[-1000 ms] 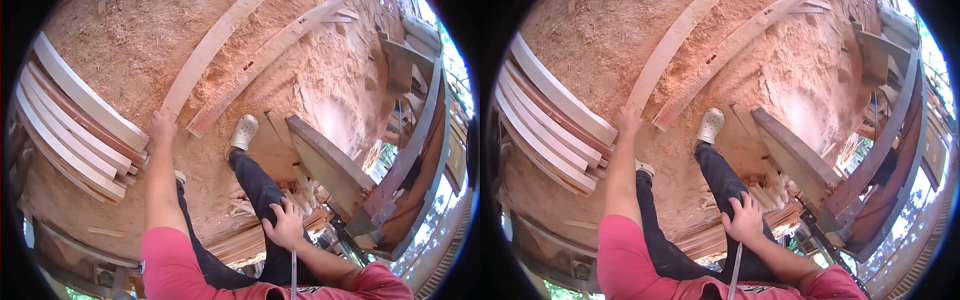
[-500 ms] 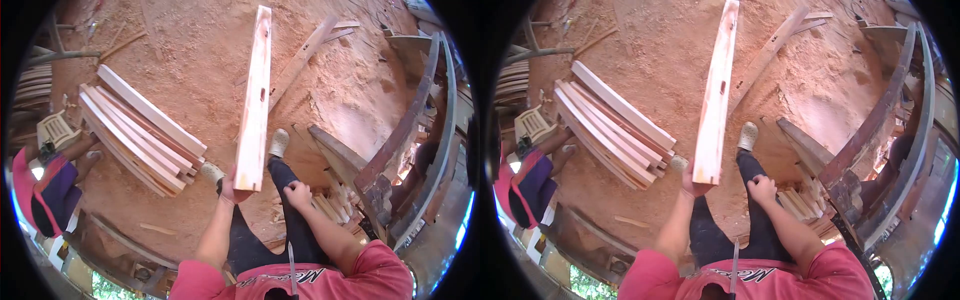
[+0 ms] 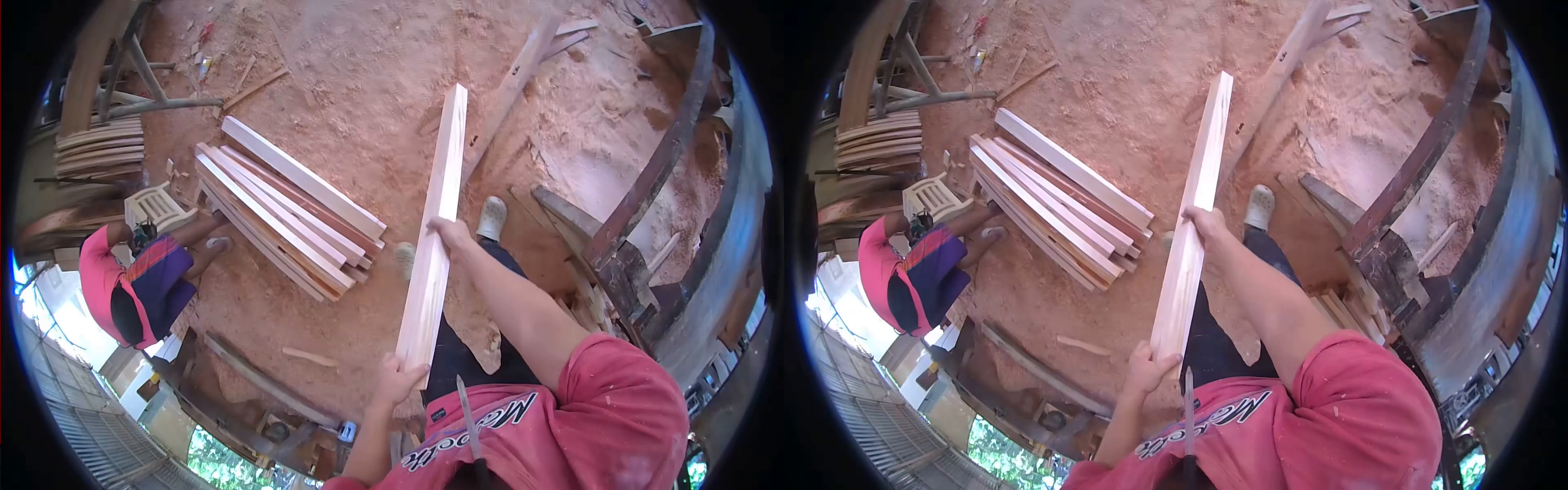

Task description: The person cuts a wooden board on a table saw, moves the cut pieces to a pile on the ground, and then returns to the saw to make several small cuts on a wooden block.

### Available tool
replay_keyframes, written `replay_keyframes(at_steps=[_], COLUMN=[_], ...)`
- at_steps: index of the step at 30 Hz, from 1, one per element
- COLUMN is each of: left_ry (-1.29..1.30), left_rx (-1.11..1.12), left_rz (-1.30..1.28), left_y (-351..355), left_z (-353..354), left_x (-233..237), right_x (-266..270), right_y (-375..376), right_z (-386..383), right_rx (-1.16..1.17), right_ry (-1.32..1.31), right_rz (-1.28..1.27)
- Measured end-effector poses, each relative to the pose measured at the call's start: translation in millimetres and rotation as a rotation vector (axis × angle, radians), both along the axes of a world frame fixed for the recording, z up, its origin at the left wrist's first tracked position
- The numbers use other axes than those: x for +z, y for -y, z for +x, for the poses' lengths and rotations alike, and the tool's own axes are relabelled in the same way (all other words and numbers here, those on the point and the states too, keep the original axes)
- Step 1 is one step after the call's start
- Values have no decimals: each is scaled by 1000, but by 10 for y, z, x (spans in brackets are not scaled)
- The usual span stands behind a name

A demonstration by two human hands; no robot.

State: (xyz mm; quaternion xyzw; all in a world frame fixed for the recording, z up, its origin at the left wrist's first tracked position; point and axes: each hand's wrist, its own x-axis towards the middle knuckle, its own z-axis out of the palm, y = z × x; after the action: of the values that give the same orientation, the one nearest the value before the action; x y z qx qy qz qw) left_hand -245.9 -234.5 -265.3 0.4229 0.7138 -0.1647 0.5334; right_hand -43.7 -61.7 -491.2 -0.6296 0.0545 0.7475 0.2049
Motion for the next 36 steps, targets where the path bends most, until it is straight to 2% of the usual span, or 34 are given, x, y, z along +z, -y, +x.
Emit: replay_keyframes(at_steps=[1,3,4,6,7,9,11,13,15,18,20,22,25,26,27,28,30,32,33,34,35,36], left_ry=[2,33,40,28,35,58,100,123,157,41,28,16,-8,24,54,38,-264,-330,-385,-397,-409,-269], left_rx=[-5,-243,-242,-364,-376,-323,-337,-348,-371,-304,-271,-202,-121,-57,-4,7,-184,-210,-245,-262,-253,112], left_rz=[20,174,155,-172,-166,87,54,24,-126,15,-5,-27,-116,73,283,282,210,184,143,336,348,273], left_y=[-70,-100,-90,-194,-64,389,339,119,-229,124,191,178,326,313,315,355,319,-21,-137,-88,-130,-232], left_z=[-32,-130,-173,-286,-434,-787,-976,-995,-848,-993,-1073,-1021,-1053,-1008,-973,-917,-710,-454,-377,-411,-492,-600], left_x=[32,165,276,368,321,170,97,144,286,41,67,55,179,202,230,266,221,276,289,138,4,-126], right_x=[-51,-81,48,429,593,694,568,404,339,194,138,145,127,149,149,246,248,86,140,277,415,531], right_y=[64,457,603,768,804,890,1062,1100,1004,1011,1067,1096,1090,1012,915,813,463,199,19,-240,-430,-525], right_z=[-50,-158,-200,-189,-205,-337,-525,-649,-728,-803,-899,-957,-1146,-1230,-1294,-1358,-1493,-1714,-1809,-1876,-1911,-1920], right_rx=[-5,-411,-484,-494,-504,-533,-610,-625,-644,-604,-577,-554,-384,-317,-276,-223,-165,74,81,181,282,288], right_ry=[2,-342,-409,-404,-407,-341,-188,-152,-72,-62,-54,-37,63,167,144,150,155,288,276,291,306,297], right_rz=[20,66,105,114,131,94,172,166,-50,-54,-49,71,69,94,62,67,114,239,253,365,475,487])
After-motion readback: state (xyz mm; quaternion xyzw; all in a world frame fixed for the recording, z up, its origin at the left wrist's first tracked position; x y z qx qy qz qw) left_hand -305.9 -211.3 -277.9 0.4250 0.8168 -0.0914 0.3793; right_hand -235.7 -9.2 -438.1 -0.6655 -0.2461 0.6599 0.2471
